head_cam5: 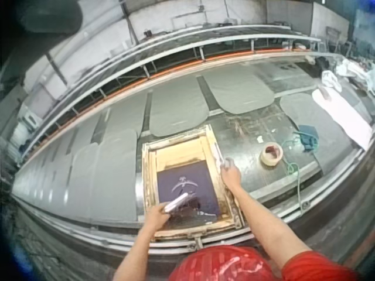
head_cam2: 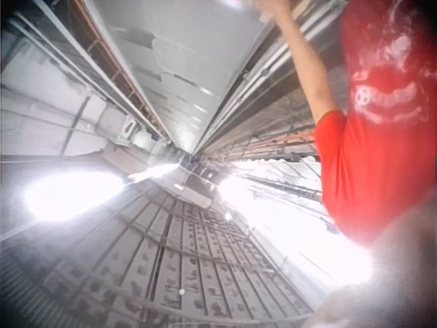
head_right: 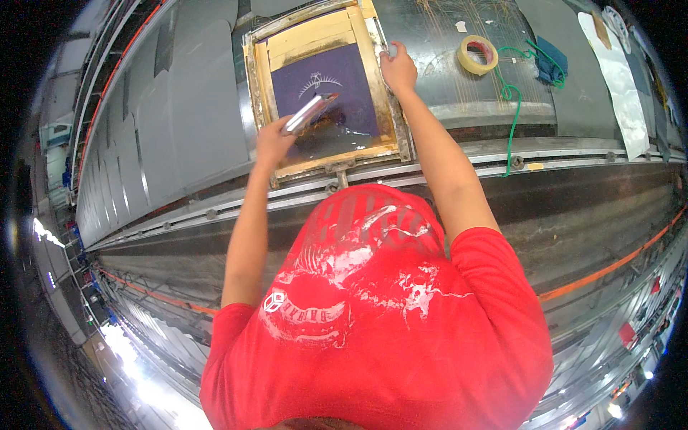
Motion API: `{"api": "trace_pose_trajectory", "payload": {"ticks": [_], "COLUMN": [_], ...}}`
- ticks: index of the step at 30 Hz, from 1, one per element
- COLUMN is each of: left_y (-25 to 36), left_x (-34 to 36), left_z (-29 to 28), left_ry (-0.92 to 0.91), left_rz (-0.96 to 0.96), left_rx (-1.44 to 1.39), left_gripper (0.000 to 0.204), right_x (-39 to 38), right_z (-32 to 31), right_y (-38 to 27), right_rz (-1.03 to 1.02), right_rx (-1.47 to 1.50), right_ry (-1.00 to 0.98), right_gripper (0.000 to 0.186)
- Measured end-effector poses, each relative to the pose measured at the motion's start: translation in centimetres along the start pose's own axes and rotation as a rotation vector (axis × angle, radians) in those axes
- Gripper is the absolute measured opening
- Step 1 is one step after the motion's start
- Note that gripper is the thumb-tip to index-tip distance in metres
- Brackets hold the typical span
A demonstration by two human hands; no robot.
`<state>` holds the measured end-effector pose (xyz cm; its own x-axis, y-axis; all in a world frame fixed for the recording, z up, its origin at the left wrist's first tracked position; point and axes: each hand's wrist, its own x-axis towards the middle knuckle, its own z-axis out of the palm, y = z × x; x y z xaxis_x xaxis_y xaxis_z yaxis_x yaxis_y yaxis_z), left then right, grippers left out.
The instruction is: The person mixes a gray liquid in a small container, adds black pigment and water, then stirs. They pour the mixture onto a screen-printing frame and use a squeegee to spread the ink across a purple fabric on a conveyor.
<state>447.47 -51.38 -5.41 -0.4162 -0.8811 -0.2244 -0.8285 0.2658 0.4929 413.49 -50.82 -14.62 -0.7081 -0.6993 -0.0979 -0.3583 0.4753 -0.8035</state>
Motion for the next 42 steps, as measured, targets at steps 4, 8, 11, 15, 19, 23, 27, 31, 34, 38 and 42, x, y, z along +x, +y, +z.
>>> {"api": "trace_pose_trajectory", "payload": {"ticks": [4, 8, 11, 15, 19, 23, 27, 31, 34, 38, 42], "left_y": [3.5, 3.7, 2.6, 1.6, 1.8, 1.5, 0.9, 1.1, 1.3, 1.0, 0.7], "left_x": [-0.9, -4.0, -4.8, -3.4, -3.2, -5.2, -5.6, -5.4, -6.4, -8.8, -10.8], "left_z": [6.4, 8.4, 6.9, 5.1, 5.9, 6.6, 5.8, 6.0, 6.9, 8.4, 9.5], "left_ry": [0.151, 0.086, 0.048, 0.098, 0.252, 0.237, 0.218, 0.214, 0.203, 0.187, 0.123], "left_rz": [0.29, 0.378, 0.369, 0.266, 0.318, 0.316, 0.302, 0.375, 0.404, 0.443, 0.424], "left_rx": [0.156, 0.232, 0.156, 0.106, 0.171, 0.188, 0.218, 0.234, 0.255, 0.261, 0.213], "left_gripper": [0.058, 0.064, 0.057, 0.047, 0.051, 0.058, 0.059, 0.061, 0.064, 0.068, 0.067], "right_x": [0.5, 0.8, 1.1, 1.8, 2.0, 1.8, 1.5, 1.1, 1.0, 1.0, 1.3], "right_z": [0.2, 0.3, 0.4, 0.6, 0.4, 0.3, 0.1, -0.4, -0.5, -0.3, 0.2], "right_y": [0.5, 1.0, 1.5, 2.0, 2.1, 2.1, 1.8, 1.3, 1.2, 1.6, 2.0], "right_rz": [-0.008, 0.037, -0.01, -0.007, 0.01, -0.043, -0.01, 0.023, -0.005, -0.031, -0.015], "right_rx": [0.002, 0.055, 0.021, 0.041, 0.047, 0.103, 0.048, 0.068, 0.065, 0.043, 0.046], "right_ry": [0.012, -0.031, -0.005, 0.004, -0.041, -0.037, -0.029, -0.068, -0.051, -0.019, -0.027], "right_gripper": [0.048, 0.047, 0.046, 0.042, 0.042, 0.046, 0.048, 0.048, 0.05, 0.05, 0.051]}}
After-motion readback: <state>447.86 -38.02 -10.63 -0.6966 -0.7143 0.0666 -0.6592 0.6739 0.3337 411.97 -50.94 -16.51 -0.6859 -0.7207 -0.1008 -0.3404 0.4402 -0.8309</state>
